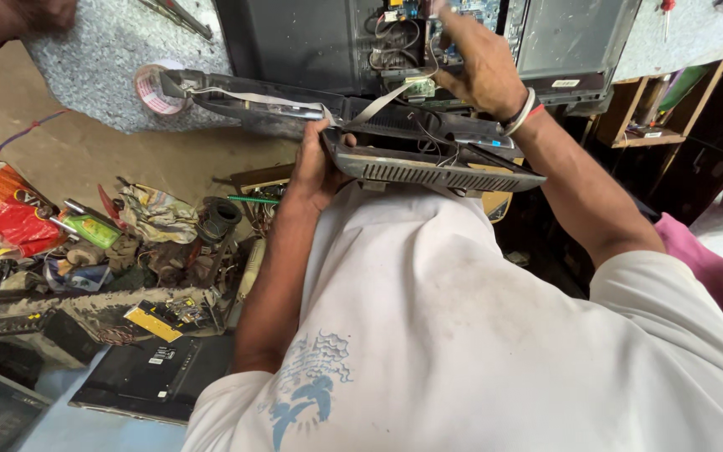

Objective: The person repairs a television at a cluttered workbench. They lift and reposition the TV, remove and reattach its back cover, handle internal cables and boards, and use a screwdriver to unscrew and tighten screws on the rear panel.

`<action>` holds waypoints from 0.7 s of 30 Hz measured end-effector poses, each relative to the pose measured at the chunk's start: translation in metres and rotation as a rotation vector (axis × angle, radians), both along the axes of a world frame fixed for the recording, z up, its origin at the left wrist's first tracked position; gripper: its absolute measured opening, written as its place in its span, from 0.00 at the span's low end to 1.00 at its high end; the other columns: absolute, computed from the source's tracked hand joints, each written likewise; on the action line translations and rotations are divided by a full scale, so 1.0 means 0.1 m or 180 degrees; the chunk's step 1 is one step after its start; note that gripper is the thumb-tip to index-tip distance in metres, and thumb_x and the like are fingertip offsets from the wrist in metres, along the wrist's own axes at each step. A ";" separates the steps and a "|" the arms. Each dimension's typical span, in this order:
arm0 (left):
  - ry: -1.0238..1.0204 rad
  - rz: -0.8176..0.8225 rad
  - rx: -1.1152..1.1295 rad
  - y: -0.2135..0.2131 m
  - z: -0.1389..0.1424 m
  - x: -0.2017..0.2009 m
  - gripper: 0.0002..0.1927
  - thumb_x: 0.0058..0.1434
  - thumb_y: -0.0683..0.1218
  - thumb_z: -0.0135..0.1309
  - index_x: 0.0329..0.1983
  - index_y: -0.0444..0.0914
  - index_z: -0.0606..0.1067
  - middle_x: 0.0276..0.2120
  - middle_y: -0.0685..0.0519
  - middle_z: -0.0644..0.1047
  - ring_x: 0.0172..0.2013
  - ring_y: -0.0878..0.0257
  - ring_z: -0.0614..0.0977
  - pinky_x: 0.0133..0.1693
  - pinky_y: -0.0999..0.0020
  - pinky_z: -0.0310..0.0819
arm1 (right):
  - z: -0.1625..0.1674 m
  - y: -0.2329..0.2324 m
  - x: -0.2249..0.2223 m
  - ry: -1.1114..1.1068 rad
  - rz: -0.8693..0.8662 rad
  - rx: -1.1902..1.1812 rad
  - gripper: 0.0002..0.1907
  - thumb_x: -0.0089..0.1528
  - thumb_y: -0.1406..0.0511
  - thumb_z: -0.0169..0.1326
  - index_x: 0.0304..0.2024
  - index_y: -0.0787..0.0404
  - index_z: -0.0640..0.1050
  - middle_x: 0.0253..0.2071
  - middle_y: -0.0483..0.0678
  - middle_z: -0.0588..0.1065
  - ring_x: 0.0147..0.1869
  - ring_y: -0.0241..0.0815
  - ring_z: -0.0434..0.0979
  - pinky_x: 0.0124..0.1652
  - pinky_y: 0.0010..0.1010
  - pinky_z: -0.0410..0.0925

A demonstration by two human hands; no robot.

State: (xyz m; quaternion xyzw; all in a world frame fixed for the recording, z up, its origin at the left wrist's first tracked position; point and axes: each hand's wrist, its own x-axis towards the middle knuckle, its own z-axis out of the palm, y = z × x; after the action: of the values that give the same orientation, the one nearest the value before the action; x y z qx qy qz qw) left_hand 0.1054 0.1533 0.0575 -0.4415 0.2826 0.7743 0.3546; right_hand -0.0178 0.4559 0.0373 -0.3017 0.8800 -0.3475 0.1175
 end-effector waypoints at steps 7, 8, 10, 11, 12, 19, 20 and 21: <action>0.0025 -0.0091 -0.0155 0.01 0.05 -0.01 0.28 0.67 0.66 0.40 0.33 0.39 0.76 0.26 0.53 0.77 0.29 0.61 0.81 0.33 0.63 0.79 | -0.23 -0.01 -0.07 0.0425 0.0003 0.0108 0.24 0.61 0.71 0.63 0.60 0.67 0.78 0.44 0.54 0.76 0.42 0.48 0.79 0.43 0.37 0.74; 0.0001 -0.0053 -0.0122 0.02 0.04 0.01 0.28 0.67 0.66 0.41 0.33 0.39 0.76 0.26 0.53 0.77 0.29 0.61 0.81 0.32 0.63 0.79 | -0.27 -0.01 -0.04 0.0431 -0.0133 0.0013 0.24 0.61 0.72 0.61 0.60 0.70 0.78 0.45 0.55 0.77 0.43 0.48 0.79 0.44 0.36 0.74; -0.0031 0.0025 -0.0045 0.04 0.00 0.04 0.28 0.66 0.66 0.42 0.33 0.38 0.75 0.27 0.53 0.77 0.29 0.60 0.82 0.31 0.62 0.79 | -0.37 -0.03 0.00 -0.0052 -0.0633 -0.0265 0.19 0.63 0.72 0.62 0.57 0.67 0.80 0.42 0.53 0.78 0.41 0.44 0.80 0.42 0.34 0.75; 0.0036 0.0032 -0.0027 0.06 -0.02 0.07 0.27 0.67 0.66 0.42 0.34 0.39 0.75 0.28 0.52 0.78 0.30 0.60 0.82 0.32 0.62 0.79 | -0.42 -0.04 0.02 -0.0294 -0.0879 -0.0409 0.16 0.64 0.73 0.62 0.56 0.66 0.81 0.40 0.52 0.79 0.40 0.43 0.81 0.40 0.33 0.76; 0.0100 0.0039 -0.0008 0.08 -0.04 0.10 0.27 0.67 0.66 0.42 0.34 0.39 0.75 0.29 0.52 0.78 0.30 0.60 0.81 0.33 0.62 0.79 | -0.46 -0.04 0.06 -0.0381 -0.0929 -0.0510 0.14 0.66 0.73 0.62 0.55 0.65 0.82 0.40 0.52 0.80 0.41 0.42 0.82 0.40 0.32 0.76; 0.0105 0.0053 -0.0072 0.24 -0.06 0.22 0.25 0.69 0.64 0.41 0.35 0.41 0.76 0.30 0.53 0.79 0.33 0.61 0.80 0.36 0.63 0.79 | -0.68 0.04 0.19 -0.0610 -0.1200 -0.0878 0.09 0.70 0.75 0.59 0.52 0.66 0.82 0.44 0.52 0.83 0.45 0.41 0.86 0.44 0.29 0.80; 0.0115 0.0075 -0.0058 0.24 -0.06 0.22 0.25 0.69 0.64 0.40 0.34 0.41 0.76 0.30 0.53 0.79 0.33 0.61 0.81 0.36 0.62 0.80 | -0.69 0.05 0.18 -0.0528 -0.1167 -0.0877 0.11 0.70 0.75 0.59 0.55 0.67 0.81 0.46 0.53 0.83 0.46 0.41 0.86 0.45 0.29 0.80; 0.0125 0.0096 -0.0045 0.24 -0.06 0.22 0.25 0.69 0.64 0.40 0.34 0.41 0.75 0.30 0.53 0.79 0.33 0.61 0.81 0.36 0.62 0.80 | -0.69 0.05 0.16 -0.0570 -0.1137 -0.0898 0.10 0.70 0.76 0.58 0.53 0.66 0.82 0.45 0.53 0.83 0.46 0.41 0.86 0.45 0.29 0.80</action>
State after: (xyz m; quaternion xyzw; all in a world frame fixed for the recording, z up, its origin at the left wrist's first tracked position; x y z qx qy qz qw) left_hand 0.1269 0.1776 0.0520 -0.4329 0.2882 0.7861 0.3341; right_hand -0.0015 0.4608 -0.0319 -0.1227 0.8483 -0.5075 0.0884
